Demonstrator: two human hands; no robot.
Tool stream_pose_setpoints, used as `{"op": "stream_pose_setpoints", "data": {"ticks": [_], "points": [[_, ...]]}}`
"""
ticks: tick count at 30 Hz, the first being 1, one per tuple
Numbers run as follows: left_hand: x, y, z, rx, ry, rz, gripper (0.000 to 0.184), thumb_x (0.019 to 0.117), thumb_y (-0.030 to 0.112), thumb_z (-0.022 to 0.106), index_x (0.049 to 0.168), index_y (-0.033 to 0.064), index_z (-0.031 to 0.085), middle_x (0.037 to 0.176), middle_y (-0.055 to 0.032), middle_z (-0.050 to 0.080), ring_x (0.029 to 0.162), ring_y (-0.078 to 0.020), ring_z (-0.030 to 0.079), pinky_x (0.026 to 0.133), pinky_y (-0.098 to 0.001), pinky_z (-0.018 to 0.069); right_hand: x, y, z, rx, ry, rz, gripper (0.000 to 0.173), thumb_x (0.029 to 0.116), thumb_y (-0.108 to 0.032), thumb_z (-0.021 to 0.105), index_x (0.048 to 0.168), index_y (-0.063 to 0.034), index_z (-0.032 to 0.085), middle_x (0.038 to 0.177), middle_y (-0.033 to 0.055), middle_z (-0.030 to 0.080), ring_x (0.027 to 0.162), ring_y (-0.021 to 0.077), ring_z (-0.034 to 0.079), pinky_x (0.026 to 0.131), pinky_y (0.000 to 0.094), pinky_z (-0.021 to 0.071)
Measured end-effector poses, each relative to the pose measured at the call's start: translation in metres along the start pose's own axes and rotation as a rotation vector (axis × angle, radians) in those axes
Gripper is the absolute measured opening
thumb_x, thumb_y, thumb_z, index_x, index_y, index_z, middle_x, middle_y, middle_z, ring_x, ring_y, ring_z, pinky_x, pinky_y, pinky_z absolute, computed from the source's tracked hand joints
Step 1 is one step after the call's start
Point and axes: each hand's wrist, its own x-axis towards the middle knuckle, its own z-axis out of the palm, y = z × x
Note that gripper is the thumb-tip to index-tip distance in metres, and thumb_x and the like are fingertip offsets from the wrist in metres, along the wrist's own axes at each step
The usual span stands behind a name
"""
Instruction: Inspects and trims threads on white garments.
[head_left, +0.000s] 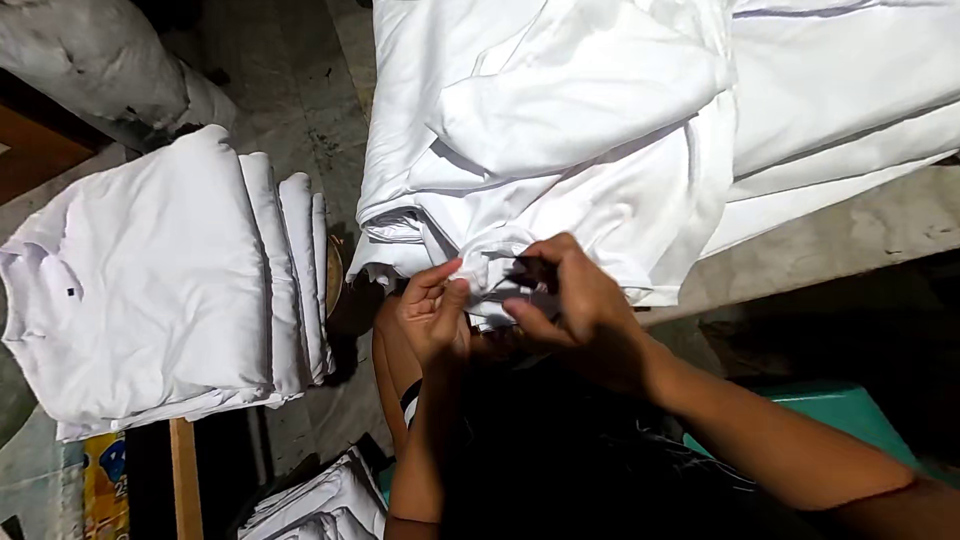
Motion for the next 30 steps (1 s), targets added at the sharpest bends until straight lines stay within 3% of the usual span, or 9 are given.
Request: {"op": "stream_pose_setpoints", "data": {"ticks": [2, 4, 8, 14, 18, 22, 24, 26, 30], "points": [[0.000, 0.004, -0.004, 0.076, 0.019, 0.054, 0.006, 0.0966, 0.026, 0.069, 0.096, 0.0253, 0.075, 0.088, 0.0129, 0.074, 0.080, 0.0029, 0.069, 0.074, -0.0185, 0.0580, -0.004, -0.002, 0.005, 0.105, -0.023, -0.020, 0.047, 0.0978, -0.039, 0.061, 0.118, 0.0024, 0.061, 0.091, 0.0095, 0.062, 0.075, 0.0106, 0.058, 0.066, 0.0235, 0.0497], [-0.005, 0.011, -0.005, 0.114, -0.005, 0.052, 0.008, 0.0971, 0.033, 0.067, 0.093, 0.0284, 0.072, 0.091, 0.0137, 0.074, 0.087, 0.0028, 0.069, 0.079, -0.0190, 0.0572, 0.001, 0.000, 0.011, 0.146, -0.018, -0.045, 0.044, 0.0947, -0.034, 0.067, 0.118, 0.0029, 0.065, 0.087, 0.0082, 0.061, 0.068, 0.0096, 0.055, 0.058, 0.0225, 0.0459], [-0.017, 0.019, -0.008, 0.130, -0.069, -0.021, 0.009, 0.0964, 0.033, 0.067, 0.094, 0.0259, 0.072, 0.101, 0.0106, 0.074, 0.091, 0.0004, 0.069, 0.079, -0.0192, 0.0576, 0.004, -0.001, 0.019, 0.096, 0.061, -0.233, 0.018, 0.0927, -0.015, 0.063, 0.081, -0.0010, 0.066, 0.069, 0.0077, 0.056, 0.057, 0.0144, 0.052, 0.048, 0.0258, 0.0408], [-0.021, 0.016, -0.016, 0.257, -0.195, -0.035, 0.030, 0.1053, 0.022, 0.054, 0.084, 0.0132, 0.073, 0.093, 0.0056, 0.072, 0.086, -0.0062, 0.071, 0.079, -0.0257, 0.0612, -0.024, -0.021, 0.019, 0.093, -0.154, -0.573, 0.015, 0.0991, -0.011, 0.049, 0.090, -0.0112, 0.061, 0.077, 0.0073, 0.063, 0.058, 0.0198, 0.055, 0.052, 0.0313, 0.0435], [-0.017, 0.003, -0.009, 0.343, -0.027, 0.094, 0.010, 0.0871, 0.015, 0.077, 0.081, 0.0185, 0.070, 0.104, 0.0113, 0.072, 0.095, 0.0011, 0.068, 0.077, -0.0189, 0.0590, -0.024, -0.015, 0.015, 0.058, -0.212, -0.582, 0.016, 0.0991, -0.014, 0.051, 0.087, -0.0109, 0.061, 0.070, 0.0056, 0.059, 0.053, 0.0193, 0.053, 0.046, 0.0310, 0.0416], [-0.012, -0.008, -0.003, 0.395, 0.005, 0.053, 0.035, 0.0707, 0.003, 0.084, 0.096, 0.0101, 0.061, 0.110, 0.0054, 0.067, 0.095, 0.0009, 0.066, 0.077, -0.0195, 0.0594, -0.025, -0.005, 0.007, -0.030, -0.104, -0.231, 0.041, 0.0941, -0.048, 0.059, 0.091, -0.0074, 0.068, 0.071, 0.0062, 0.064, 0.059, 0.0190, 0.061, 0.051, 0.0339, 0.0456], [-0.011, -0.012, -0.002, 0.441, 0.024, 0.056, 0.023, 0.0779, 0.000, 0.080, 0.095, 0.0038, 0.065, 0.109, 0.0009, 0.069, 0.092, -0.0018, 0.068, 0.075, -0.0208, 0.0604, -0.023, 0.005, 0.006, -0.050, -0.111, -0.158, 0.041, 0.1011, -0.040, 0.051, 0.102, -0.0009, 0.065, 0.084, 0.0112, 0.066, 0.074, 0.0222, 0.064, 0.065, 0.0358, 0.0505], [-0.012, -0.007, -0.001, 0.487, 0.017, 0.083, 0.008, 0.0901, 0.000, 0.066, 0.090, 0.0071, 0.066, 0.096, 0.0066, 0.070, 0.082, 0.0027, 0.067, 0.070, -0.0171, 0.0582, -0.023, 0.011, 0.008, -0.056, -0.104, -0.104, 0.033, 0.1036, -0.025, 0.045, 0.107, 0.0033, 0.061, 0.086, 0.0125, 0.065, 0.078, 0.0213, 0.064, 0.072, 0.0327, 0.0538], [-0.025, 0.013, -0.018, 0.477, -0.195, 0.137, 0.026, 0.1069, 0.029, 0.050, 0.086, 0.0219, 0.065, 0.097, 0.0150, 0.065, 0.100, 0.0032, 0.061, 0.089, -0.0202, 0.0524, -0.028, 0.009, 0.010, -0.004, -0.119, -0.064, 0.030, 0.1035, -0.023, 0.045, 0.102, 0.0029, 0.060, 0.067, 0.0059, 0.056, 0.056, 0.0145, 0.055, 0.053, 0.0271, 0.0482]]}}
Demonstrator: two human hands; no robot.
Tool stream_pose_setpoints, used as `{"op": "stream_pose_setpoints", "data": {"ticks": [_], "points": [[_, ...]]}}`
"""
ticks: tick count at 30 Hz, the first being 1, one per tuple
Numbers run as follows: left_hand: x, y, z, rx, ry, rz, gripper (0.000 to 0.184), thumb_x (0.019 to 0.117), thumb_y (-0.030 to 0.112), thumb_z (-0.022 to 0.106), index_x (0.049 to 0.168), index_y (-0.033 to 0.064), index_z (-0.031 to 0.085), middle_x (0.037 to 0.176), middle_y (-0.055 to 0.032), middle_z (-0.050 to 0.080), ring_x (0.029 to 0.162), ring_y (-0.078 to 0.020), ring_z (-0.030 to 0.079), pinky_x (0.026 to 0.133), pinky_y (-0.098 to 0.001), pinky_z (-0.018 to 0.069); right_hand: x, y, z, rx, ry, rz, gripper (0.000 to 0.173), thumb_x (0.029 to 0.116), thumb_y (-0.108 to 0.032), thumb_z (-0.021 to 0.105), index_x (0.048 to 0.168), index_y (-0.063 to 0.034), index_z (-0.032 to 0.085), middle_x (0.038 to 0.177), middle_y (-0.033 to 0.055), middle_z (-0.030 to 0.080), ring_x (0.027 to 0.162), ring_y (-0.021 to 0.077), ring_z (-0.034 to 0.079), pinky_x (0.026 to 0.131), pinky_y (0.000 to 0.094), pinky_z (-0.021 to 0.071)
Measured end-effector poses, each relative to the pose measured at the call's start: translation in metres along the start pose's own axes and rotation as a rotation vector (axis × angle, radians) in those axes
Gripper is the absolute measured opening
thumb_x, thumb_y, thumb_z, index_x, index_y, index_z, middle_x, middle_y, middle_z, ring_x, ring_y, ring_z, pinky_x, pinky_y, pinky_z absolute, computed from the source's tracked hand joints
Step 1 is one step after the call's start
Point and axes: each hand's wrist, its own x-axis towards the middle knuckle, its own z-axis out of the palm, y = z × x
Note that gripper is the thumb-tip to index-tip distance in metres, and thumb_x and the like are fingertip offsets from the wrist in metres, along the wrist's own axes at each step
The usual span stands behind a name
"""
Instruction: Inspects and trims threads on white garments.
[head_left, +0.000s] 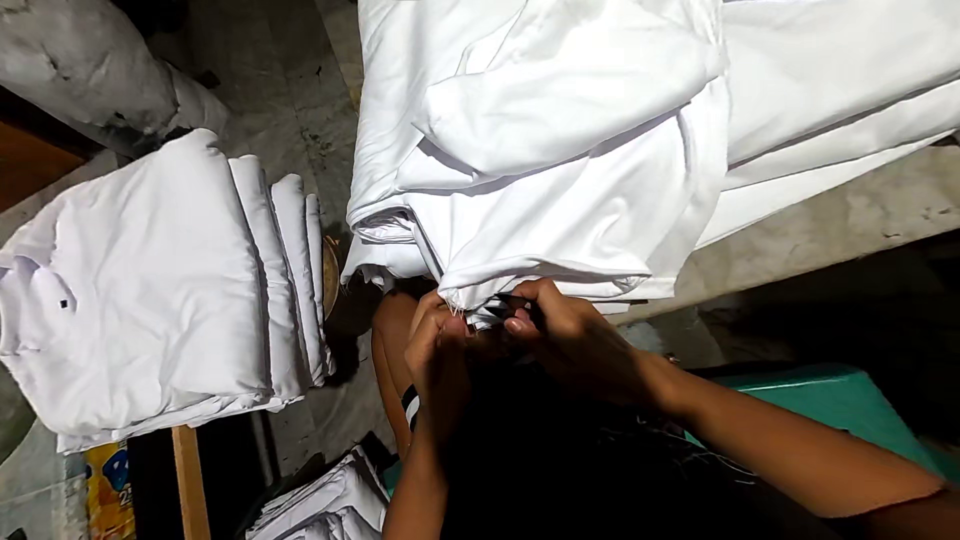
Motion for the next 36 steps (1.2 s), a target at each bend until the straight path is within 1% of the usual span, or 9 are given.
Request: {"op": "stream_pose_setpoints", "data": {"ticks": [3, 13, 17, 18, 19, 22, 25, 29, 36], "points": [[-0.006, 0.006, -0.008, -0.074, -0.074, -0.003, 0.022, 0.1053, 0.031, 0.053, 0.092, 0.0261, 0.070, 0.104, 0.0169, 0.064, 0.103, 0.0051, 0.059, 0.090, -0.0173, 0.0506, 0.000, -0.005, 0.006, 0.034, -0.015, -0.015, 0.029, 0.1023, -0.023, 0.047, 0.098, 0.0015, 0.060, 0.063, 0.0038, 0.052, 0.053, 0.0121, 0.051, 0.051, 0.0246, 0.0442], [-0.007, 0.006, 0.000, 0.144, -0.082, 0.088, 0.034, 0.1068, 0.031, 0.051, 0.080, 0.0114, 0.059, 0.094, 0.0056, 0.056, 0.092, 0.0056, 0.054, 0.080, -0.0104, 0.0455, 0.021, -0.019, 0.013, -0.037, 0.090, -0.056, 0.024, 0.1014, -0.017, 0.046, 0.099, 0.0023, 0.060, 0.061, 0.0028, 0.051, 0.050, 0.0122, 0.051, 0.047, 0.0248, 0.0423], [-0.006, 0.004, -0.002, 0.005, -0.059, 0.087, 0.027, 0.1064, 0.043, 0.047, 0.097, 0.0226, 0.063, 0.106, 0.0153, 0.060, 0.104, 0.0076, 0.056, 0.089, -0.0134, 0.0484, 0.024, -0.019, 0.007, -0.081, 0.095, -0.011, 0.025, 0.1014, -0.016, 0.044, 0.097, 0.0016, 0.061, 0.057, 0.0031, 0.051, 0.046, 0.0141, 0.052, 0.043, 0.0284, 0.0409], [-0.005, 0.003, 0.000, -0.039, -0.029, 0.082, 0.013, 0.1040, 0.035, 0.056, 0.108, 0.0253, 0.062, 0.111, 0.0177, 0.062, 0.106, 0.0075, 0.059, 0.090, -0.0146, 0.0514, 0.024, -0.019, 0.006, -0.071, 0.095, -0.004, 0.024, 0.1013, -0.016, 0.045, 0.098, 0.0021, 0.061, 0.058, 0.0032, 0.051, 0.046, 0.0138, 0.051, 0.043, 0.0281, 0.0410], [-0.004, 0.002, 0.004, -0.053, 0.029, 0.071, 0.016, 0.0996, 0.023, 0.065, 0.115, 0.0242, 0.060, 0.112, 0.0181, 0.065, 0.103, 0.0070, 0.063, 0.089, -0.0159, 0.0551, 0.024, -0.018, 0.004, -0.058, 0.097, -0.002, 0.024, 0.1013, -0.016, 0.046, 0.100, 0.0026, 0.061, 0.058, 0.0031, 0.052, 0.047, 0.0130, 0.051, 0.044, 0.0271, 0.0414], [0.003, -0.006, 0.014, -0.048, 0.247, 0.001, 0.025, 0.0878, -0.006, 0.068, 0.107, 0.0098, 0.071, 0.094, 0.0144, 0.074, 0.081, 0.0054, 0.068, 0.076, -0.0160, 0.0583, 0.019, -0.016, 0.003, -0.037, 0.093, -0.011, 0.023, 0.1010, -0.017, 0.048, 0.100, 0.0030, 0.060, 0.059, 0.0026, 0.051, 0.048, 0.0115, 0.049, 0.045, 0.0252, 0.0412], [0.004, -0.006, 0.015, -0.070, 0.280, -0.057, 0.016, 0.0994, 0.005, 0.059, 0.095, 0.0178, 0.067, 0.089, 0.0157, 0.072, 0.078, 0.0038, 0.069, 0.072, -0.0182, 0.0591, 0.012, -0.013, 0.002, -0.041, 0.064, -0.029, 0.026, 0.1023, -0.020, 0.047, 0.098, 0.0024, 0.060, 0.060, 0.0029, 0.051, 0.049, 0.0124, 0.050, 0.046, 0.0265, 0.0425], [-0.002, -0.002, 0.005, -0.270, 0.067, -0.038, 0.014, 0.1043, 0.031, 0.055, 0.102, 0.0274, 0.069, 0.125, 0.0126, 0.066, 0.108, -0.0007, 0.066, 0.083, -0.0223, 0.0600, 0.007, -0.011, 0.004, -0.081, 0.053, -0.034, 0.028, 0.1018, -0.023, 0.048, 0.094, 0.0004, 0.061, 0.060, 0.0035, 0.052, 0.049, 0.0143, 0.051, 0.046, 0.0280, 0.0426], [-0.004, -0.002, 0.004, -0.074, 0.048, 0.067, 0.016, 0.1063, 0.031, 0.051, 0.101, 0.0256, 0.065, 0.110, 0.0166, 0.066, 0.102, 0.0051, 0.063, 0.086, -0.0167, 0.0549, 0.017, -0.020, 0.010, -0.098, 0.098, -0.082, 0.029, 0.1032, -0.020, 0.043, 0.090, -0.0019, 0.062, 0.058, 0.0033, 0.052, 0.047, 0.0146, 0.052, 0.043, 0.0276, 0.0405]]}}
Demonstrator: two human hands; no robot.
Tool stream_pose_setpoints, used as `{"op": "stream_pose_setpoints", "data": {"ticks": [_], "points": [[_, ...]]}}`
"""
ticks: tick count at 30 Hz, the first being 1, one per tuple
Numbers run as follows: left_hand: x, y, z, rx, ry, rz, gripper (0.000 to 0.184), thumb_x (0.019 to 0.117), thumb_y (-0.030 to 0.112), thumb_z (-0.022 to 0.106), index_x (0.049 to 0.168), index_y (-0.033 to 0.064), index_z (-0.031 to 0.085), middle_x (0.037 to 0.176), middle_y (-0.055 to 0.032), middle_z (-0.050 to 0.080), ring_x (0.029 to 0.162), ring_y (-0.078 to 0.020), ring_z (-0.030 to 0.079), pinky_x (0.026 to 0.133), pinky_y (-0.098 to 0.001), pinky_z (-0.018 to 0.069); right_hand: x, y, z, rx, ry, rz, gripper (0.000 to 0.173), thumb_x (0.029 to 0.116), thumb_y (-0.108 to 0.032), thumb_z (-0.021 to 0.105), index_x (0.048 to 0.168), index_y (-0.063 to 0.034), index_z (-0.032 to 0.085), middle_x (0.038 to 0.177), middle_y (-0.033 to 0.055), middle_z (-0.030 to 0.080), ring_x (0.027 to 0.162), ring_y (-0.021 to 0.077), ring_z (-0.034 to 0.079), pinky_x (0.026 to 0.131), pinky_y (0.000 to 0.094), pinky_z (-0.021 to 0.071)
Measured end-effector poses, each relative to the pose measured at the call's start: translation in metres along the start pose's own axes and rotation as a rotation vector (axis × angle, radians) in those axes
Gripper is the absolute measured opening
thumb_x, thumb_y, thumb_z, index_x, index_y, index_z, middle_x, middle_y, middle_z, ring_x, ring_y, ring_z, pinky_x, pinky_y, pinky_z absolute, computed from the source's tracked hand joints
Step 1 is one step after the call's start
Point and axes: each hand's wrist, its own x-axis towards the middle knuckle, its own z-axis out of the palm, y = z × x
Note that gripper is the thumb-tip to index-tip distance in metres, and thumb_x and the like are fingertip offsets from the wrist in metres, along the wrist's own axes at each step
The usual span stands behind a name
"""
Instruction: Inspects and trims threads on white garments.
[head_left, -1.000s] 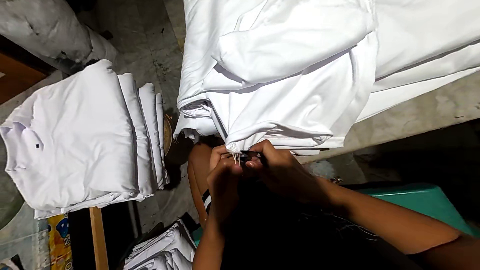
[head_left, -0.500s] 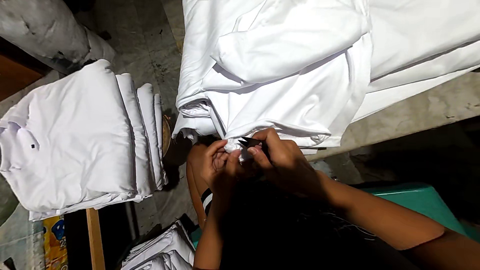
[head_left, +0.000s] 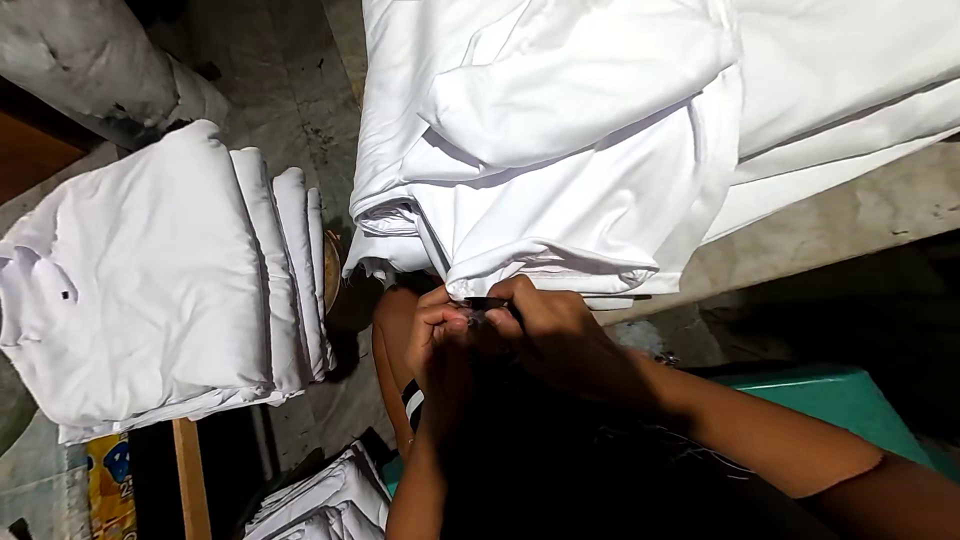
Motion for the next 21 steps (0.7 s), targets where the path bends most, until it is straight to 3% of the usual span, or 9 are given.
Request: {"op": "stream_pose_setpoints", "data": {"ticks": [3, 5, 6, 8, 10, 11, 13, 18, 21], "points": [[0.000, -0.003, 0.001, -0.059, 0.024, -0.038, 0.025, 0.1074, 0.037, 0.047, 0.097, 0.0278, 0.067, 0.109, 0.0166, 0.067, 0.103, 0.0031, 0.064, 0.086, -0.0192, 0.0554, 0.006, 0.002, -0.003, 0.025, 0.090, -0.010, 0.025, 0.1028, -0.018, 0.047, 0.094, 0.0011, 0.061, 0.061, 0.0046, 0.054, 0.051, 0.0124, 0.052, 0.047, 0.0247, 0.0416], [0.000, -0.002, 0.003, -0.108, 0.056, -0.105, 0.019, 0.1053, 0.036, 0.052, 0.106, 0.0275, 0.068, 0.108, 0.0175, 0.070, 0.102, 0.0027, 0.066, 0.088, -0.0205, 0.0561, 0.013, 0.005, -0.005, 0.078, 0.161, -0.018, 0.023, 0.1002, -0.018, 0.056, 0.100, 0.0044, 0.060, 0.076, 0.0108, 0.060, 0.059, 0.0109, 0.055, 0.053, 0.0203, 0.0448], [0.001, -0.001, 0.006, -0.109, 0.081, -0.158, 0.015, 0.1034, 0.027, 0.058, 0.116, 0.0232, 0.065, 0.106, 0.0170, 0.071, 0.097, 0.0030, 0.068, 0.086, -0.0201, 0.0570, 0.018, 0.006, -0.006, 0.122, 0.147, -0.018, 0.024, 0.0996, -0.019, 0.060, 0.103, 0.0052, 0.059, 0.094, 0.0166, 0.062, 0.068, 0.0114, 0.057, 0.058, 0.0190, 0.0468], [0.006, 0.002, 0.013, -0.042, 0.099, -0.279, 0.042, 0.0916, -0.003, 0.061, 0.132, 0.0037, 0.053, 0.104, 0.0108, 0.073, 0.091, 0.0016, 0.070, 0.082, -0.0207, 0.0592, 0.026, 0.009, -0.007, 0.184, 0.063, 0.011, 0.028, 0.0996, -0.022, 0.061, 0.106, 0.0058, 0.061, 0.118, 0.0220, 0.060, 0.071, 0.0110, 0.060, 0.057, 0.0202, 0.0496], [0.006, -0.001, 0.012, 0.064, 0.071, -0.287, 0.031, 0.0890, -0.006, 0.063, 0.120, -0.0058, 0.060, 0.095, 0.0074, 0.072, 0.084, 0.0036, 0.068, 0.076, -0.0179, 0.0587, 0.027, 0.012, -0.008, 0.177, 0.019, 0.017, 0.030, 0.0993, -0.021, 0.058, 0.109, 0.0060, 0.064, 0.101, 0.0177, 0.067, 0.071, 0.0141, 0.063, 0.060, 0.0242, 0.0511], [0.003, -0.002, 0.009, 0.129, 0.048, -0.208, 0.015, 0.0908, -0.001, 0.064, 0.104, -0.0052, 0.068, 0.087, 0.0067, 0.070, 0.079, 0.0049, 0.065, 0.072, -0.0158, 0.0563, 0.024, 0.013, -0.012, 0.142, 0.019, 0.004, 0.029, 0.1002, -0.021, 0.056, 0.109, 0.0053, 0.063, 0.091, 0.0139, 0.066, 0.073, 0.0132, 0.062, 0.064, 0.0218, 0.0508], [-0.006, 0.001, -0.005, 0.176, -0.048, -0.053, 0.018, 0.1018, 0.017, 0.060, 0.093, 0.0063, 0.071, 0.084, 0.0080, 0.067, 0.079, 0.0054, 0.063, 0.073, -0.0149, 0.0552, 0.013, 0.015, -0.025, 0.058, 0.046, -0.017, 0.027, 0.1016, -0.020, 0.055, 0.106, 0.0054, 0.061, 0.085, 0.0130, 0.063, 0.076, 0.0137, 0.061, 0.070, 0.0193, 0.0503], [-0.017, 0.005, -0.005, -0.072, -0.217, -0.128, 0.023, 0.1069, 0.021, 0.051, 0.101, 0.0151, 0.072, 0.091, 0.0117, 0.074, 0.083, 0.0055, 0.068, 0.076, -0.0162, 0.0576, -0.011, 0.029, -0.036, -0.012, 0.020, 0.017, 0.027, 0.1026, -0.022, 0.053, 0.105, 0.0037, 0.062, 0.083, 0.0120, 0.061, 0.073, 0.0125, 0.059, 0.067, 0.0179, 0.0490], [-0.021, -0.005, 0.009, -0.400, -0.207, -0.269, 0.024, 0.1054, 0.027, 0.054, 0.106, 0.0255, 0.077, 0.110, 0.0097, 0.075, 0.107, -0.0043, 0.069, 0.096, -0.0290, 0.0565, -0.014, 0.029, -0.035, -0.025, 0.012, 0.043, 0.027, 0.1014, -0.021, 0.054, 0.105, 0.0039, 0.064, 0.083, 0.0125, 0.063, 0.072, 0.0141, 0.061, 0.065, 0.0201, 0.0504]]}}
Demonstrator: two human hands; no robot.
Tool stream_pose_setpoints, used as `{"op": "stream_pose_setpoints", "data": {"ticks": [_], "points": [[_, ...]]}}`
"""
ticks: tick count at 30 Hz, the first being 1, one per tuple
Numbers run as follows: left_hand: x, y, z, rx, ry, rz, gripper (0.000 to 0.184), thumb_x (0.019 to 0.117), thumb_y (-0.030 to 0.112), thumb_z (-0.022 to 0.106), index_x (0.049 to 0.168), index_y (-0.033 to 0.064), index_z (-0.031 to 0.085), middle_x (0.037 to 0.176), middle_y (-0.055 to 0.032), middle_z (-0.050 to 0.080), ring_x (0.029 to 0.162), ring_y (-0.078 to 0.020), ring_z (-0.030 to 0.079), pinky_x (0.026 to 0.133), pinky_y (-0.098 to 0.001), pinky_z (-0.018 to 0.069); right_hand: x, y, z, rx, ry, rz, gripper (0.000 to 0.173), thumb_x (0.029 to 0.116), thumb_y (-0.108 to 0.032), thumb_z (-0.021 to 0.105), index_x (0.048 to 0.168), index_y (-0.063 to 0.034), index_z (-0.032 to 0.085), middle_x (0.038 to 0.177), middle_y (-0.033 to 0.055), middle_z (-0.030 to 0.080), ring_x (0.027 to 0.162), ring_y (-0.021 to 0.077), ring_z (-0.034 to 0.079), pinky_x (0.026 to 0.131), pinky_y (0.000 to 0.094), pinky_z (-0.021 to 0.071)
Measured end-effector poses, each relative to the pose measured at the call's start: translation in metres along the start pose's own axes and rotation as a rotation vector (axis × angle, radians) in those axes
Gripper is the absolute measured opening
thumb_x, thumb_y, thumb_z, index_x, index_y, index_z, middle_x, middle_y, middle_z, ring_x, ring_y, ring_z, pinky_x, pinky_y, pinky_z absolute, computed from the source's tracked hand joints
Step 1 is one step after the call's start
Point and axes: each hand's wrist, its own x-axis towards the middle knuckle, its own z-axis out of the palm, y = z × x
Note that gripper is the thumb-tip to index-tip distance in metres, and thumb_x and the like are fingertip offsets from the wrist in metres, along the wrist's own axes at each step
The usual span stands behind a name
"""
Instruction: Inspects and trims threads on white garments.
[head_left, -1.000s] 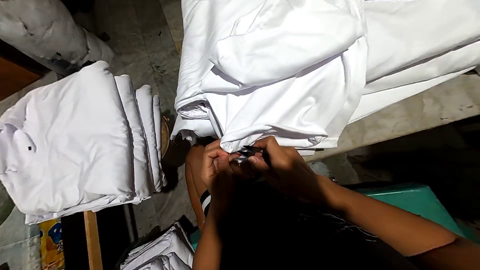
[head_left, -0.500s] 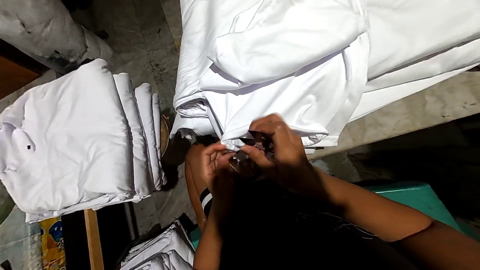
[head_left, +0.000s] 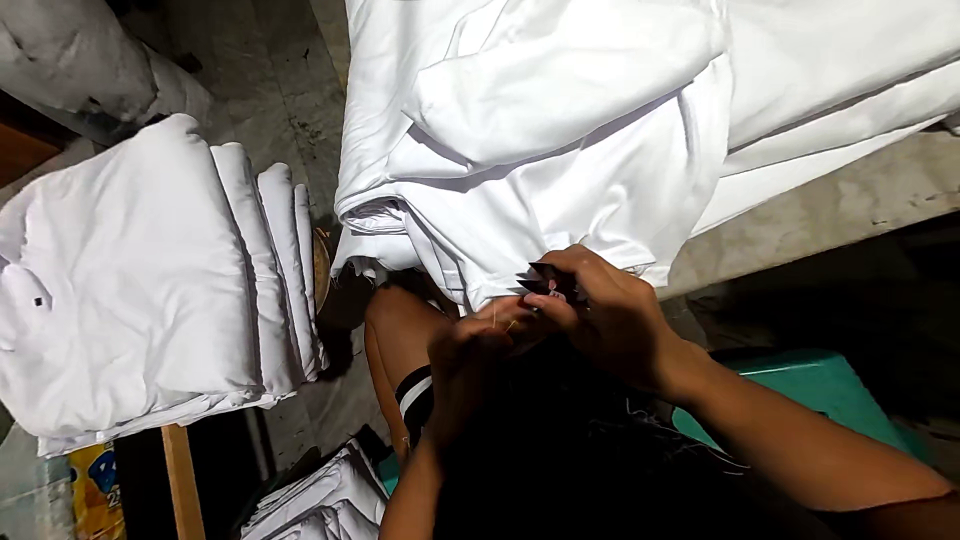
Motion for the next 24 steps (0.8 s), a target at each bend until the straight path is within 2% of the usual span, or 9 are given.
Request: {"op": "stream_pose_setpoints", "data": {"ticks": [2, 5, 8, 10, 13, 15, 17, 19, 24], "points": [[0.004, -0.005, 0.005, -0.172, 0.036, 0.009, 0.022, 0.1033, 0.030, 0.057, 0.104, 0.0290, 0.078, 0.118, 0.0105, 0.072, 0.121, -0.0067, 0.063, 0.108, -0.0333, 0.0484, 0.000, 0.000, -0.001, 0.002, 0.006, 0.010, 0.026, 0.1004, -0.019, 0.055, 0.106, 0.0046, 0.064, 0.087, 0.0135, 0.064, 0.074, 0.0136, 0.061, 0.068, 0.0190, 0.0505], [0.011, -0.004, 0.011, -0.335, 0.053, 0.079, 0.022, 0.1025, 0.026, 0.058, 0.112, 0.0256, 0.078, 0.128, 0.0057, 0.070, 0.128, -0.0098, 0.059, 0.111, -0.0338, 0.0470, 0.000, 0.000, 0.002, 0.014, 0.028, 0.009, 0.024, 0.0985, -0.017, 0.059, 0.105, 0.0058, 0.065, 0.096, 0.0170, 0.066, 0.083, 0.0149, 0.063, 0.076, 0.0184, 0.0516], [0.013, -0.002, 0.014, -0.278, 0.059, 0.152, 0.022, 0.1033, 0.025, 0.057, 0.111, 0.0252, 0.078, 0.128, 0.0061, 0.070, 0.127, -0.0096, 0.060, 0.109, -0.0316, 0.0483, -0.001, -0.002, 0.006, 0.049, 0.036, 0.010, 0.021, 0.0968, -0.015, 0.062, 0.101, 0.0052, 0.066, 0.102, 0.0189, 0.065, 0.088, 0.0160, 0.064, 0.079, 0.0174, 0.0519], [0.014, -0.001, 0.013, -0.235, 0.064, 0.173, 0.022, 0.1039, 0.025, 0.056, 0.109, 0.0252, 0.078, 0.127, 0.0067, 0.069, 0.126, -0.0090, 0.061, 0.108, -0.0302, 0.0490, -0.001, -0.003, 0.007, 0.071, 0.033, 0.016, 0.022, 0.0968, -0.015, 0.062, 0.101, 0.0056, 0.066, 0.103, 0.0188, 0.064, 0.085, 0.0142, 0.063, 0.076, 0.0163, 0.0512], [0.016, -0.001, 0.012, -0.219, 0.097, 0.191, 0.016, 0.1010, 0.025, 0.062, 0.106, 0.0229, 0.077, 0.122, 0.0055, 0.070, 0.121, -0.0088, 0.063, 0.105, -0.0299, 0.0508, -0.001, -0.004, 0.007, 0.076, 0.046, 0.035, 0.023, 0.0968, -0.016, 0.061, 0.103, 0.0064, 0.066, 0.102, 0.0182, 0.065, 0.080, 0.0113, 0.062, 0.072, 0.0149, 0.0507], [0.018, -0.002, 0.012, -0.247, 0.116, 0.201, 0.015, 0.0986, 0.025, 0.066, 0.113, 0.0235, 0.071, 0.119, 0.0064, 0.069, 0.117, -0.0080, 0.064, 0.104, -0.0306, 0.0513, 0.000, -0.004, 0.007, 0.058, 0.059, 0.035, 0.023, 0.0969, -0.015, 0.061, 0.104, 0.0062, 0.065, 0.099, 0.0179, 0.066, 0.079, 0.0121, 0.062, 0.072, 0.0159, 0.0508], [0.019, -0.003, 0.013, -0.298, 0.136, 0.189, 0.029, 0.0957, 0.024, 0.069, 0.124, 0.0257, 0.065, 0.121, 0.0044, 0.070, 0.117, -0.0107, 0.066, 0.103, -0.0335, 0.0527, 0.003, -0.005, 0.007, 0.038, 0.058, 0.033, 0.022, 0.0968, -0.015, 0.061, 0.103, 0.0062, 0.066, 0.098, 0.0181, 0.066, 0.079, 0.0132, 0.064, 0.071, 0.0167, 0.0523], [0.021, -0.003, 0.014, -0.313, 0.133, 0.181, 0.038, 0.0945, 0.023, 0.071, 0.131, 0.0274, 0.060, 0.123, 0.0030, 0.071, 0.117, -0.0123, 0.067, 0.103, -0.0354, 0.0532, 0.005, -0.005, 0.007, 0.029, 0.045, 0.029, 0.023, 0.0970, -0.015, 0.061, 0.103, 0.0064, 0.066, 0.098, 0.0184, 0.067, 0.079, 0.0144, 0.065, 0.072, 0.0178, 0.0538], [0.022, -0.002, 0.012, -0.243, 0.141, 0.177, 0.036, 0.0936, 0.022, 0.072, 0.127, 0.0292, 0.063, 0.121, 0.0060, 0.070, 0.115, -0.0092, 0.067, 0.101, -0.0329, 0.0544, 0.011, -0.003, 0.011, 0.024, 0.035, -0.018, 0.025, 0.0983, -0.018, 0.060, 0.103, 0.0061, 0.066, 0.094, 0.0173, 0.067, 0.081, 0.0161, 0.064, 0.074, 0.0193, 0.0528]]}}
